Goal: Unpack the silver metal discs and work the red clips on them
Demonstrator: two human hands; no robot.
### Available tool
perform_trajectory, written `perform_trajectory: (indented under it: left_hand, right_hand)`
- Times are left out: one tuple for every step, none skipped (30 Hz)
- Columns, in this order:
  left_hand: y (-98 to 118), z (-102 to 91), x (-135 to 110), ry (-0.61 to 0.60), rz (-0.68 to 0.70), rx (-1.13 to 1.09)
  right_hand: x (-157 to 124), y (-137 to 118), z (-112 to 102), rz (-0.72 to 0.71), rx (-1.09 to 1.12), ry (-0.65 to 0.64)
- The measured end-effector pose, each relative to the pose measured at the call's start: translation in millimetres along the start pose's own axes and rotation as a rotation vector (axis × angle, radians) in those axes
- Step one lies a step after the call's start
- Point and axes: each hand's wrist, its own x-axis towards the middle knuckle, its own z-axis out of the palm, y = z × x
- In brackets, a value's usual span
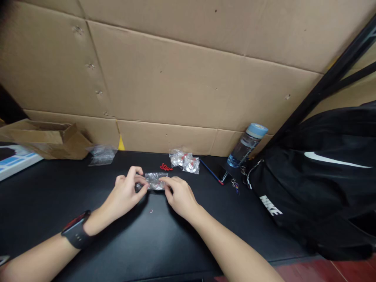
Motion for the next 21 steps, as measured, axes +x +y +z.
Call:
perform_trajectory:
  left_hand:
    - [-0.8, 0.9, 0.4, 0.007, -0.011, 0.018]
    - [-1.5, 1.5, 0.8, 0.006, -0.014, 0.04]
    - [-2.1, 2.0, 1.1, -0.005, -0.009, 0.064]
    - [-2.6, 2.4, 1.2, -0.019, 0.002, 0.086]
    - [-3.1, 2.8, 1.1, -0.031, 0.019, 0.106]
    - [-3.4, 3.3, 0.8, -0.04, 0.04, 0.125]
    - [-3.8, 3.8, 0.2, -0.047, 0.062, 0.144]
    - [-4.1, 4.3, -0.5, -0.053, 0.083, 0.165]
    - [-4.4, 4.8, -1.1, -0.057, 0.1, 0.189]
    - [-4.7, 5.3, -1.7, -0.057, 0.114, 0.212]
    - [-5.0, 5.6, -2.2, -0.054, 0.125, 0.231]
    - [-5.2, 5.9, -2.5, -0.046, 0.135, 0.246]
    - [-5.5, 6.0, -2.7, -0.039, 0.146, 0.257]
    - [-5.8, 6.1, -2.8, -0.036, 0.158, 0.266]
    - [-6.2, 6.1, -2.9, -0.044, 0.171, 0.275]
    - [-6.6, 6.1, -2.9, -0.064, 0.182, 0.28]
    - [-7.2, 5.9, -2.8, -0.091, 0.19, 0.283]
    - [-8.0, 5.4, -2.7, -0.122, 0.194, 0.283]
    - [-9.0, 4.4, -2.3, -0.147, 0.198, 0.279]
    - [-10.3, 2.8, -1.7, -0.16, 0.2, 0.276]
    - [-11.9, 0.3, -0.8, -0.154, 0.202, 0.277]
  right_hand:
    - [-0.2, 0.1, 0.9, 0.002, -0.021, -0.002]
    - [-0.4, 0.2, 1.4, 0.005, -0.04, -0.009]
    - [-0.6, 0.3, 1.6, 0.006, -0.06, -0.023]
    - [-0.8, 0.2, 1.5, 0.005, -0.084, -0.04]
    - [-0.8, -0.1, 1.3, 0.003, -0.112, -0.058]
    - [-0.7, -0.8, 1.0, 0.0, -0.148, -0.075]
    - [-0.5, -2.0, 0.6, -0.001, -0.186, -0.089]
    - [-0.1, -3.6, 0.2, -0.003, -0.222, -0.101]
    - [0.5, -5.5, -0.2, -0.007, -0.252, -0.11]
    - [1.3, -7.5, -0.7, -0.014, -0.272, -0.114]
    - [2.3, -9.3, -1.2, -0.025, -0.284, -0.115]
    - [3.2, -10.8, -1.6, -0.042, -0.291, -0.115]
    - [4.2, -11.6, -1.9, -0.064, -0.296, -0.116]
    - [5.0, -11.8, -2.1, -0.088, -0.302, -0.12]
    - [5.7, -11.3, -2.0, -0.108, -0.309, -0.125]
    - [6.1, -10.2, -1.6, -0.124, -0.314, -0.131]
    - [6.5, -8.6, -0.9, -0.133, -0.315, -0.134]
    - [6.9, -6.6, 0.1, -0.136, -0.311, -0.133]
    - [7.5, -4.4, 1.1, -0.133, -0.3, -0.125]
    - [8.4, -1.9, 1.9, -0.126, -0.28, -0.11]
    - [9.6, 1.0, 2.3, -0.112, -0.254, -0.09]
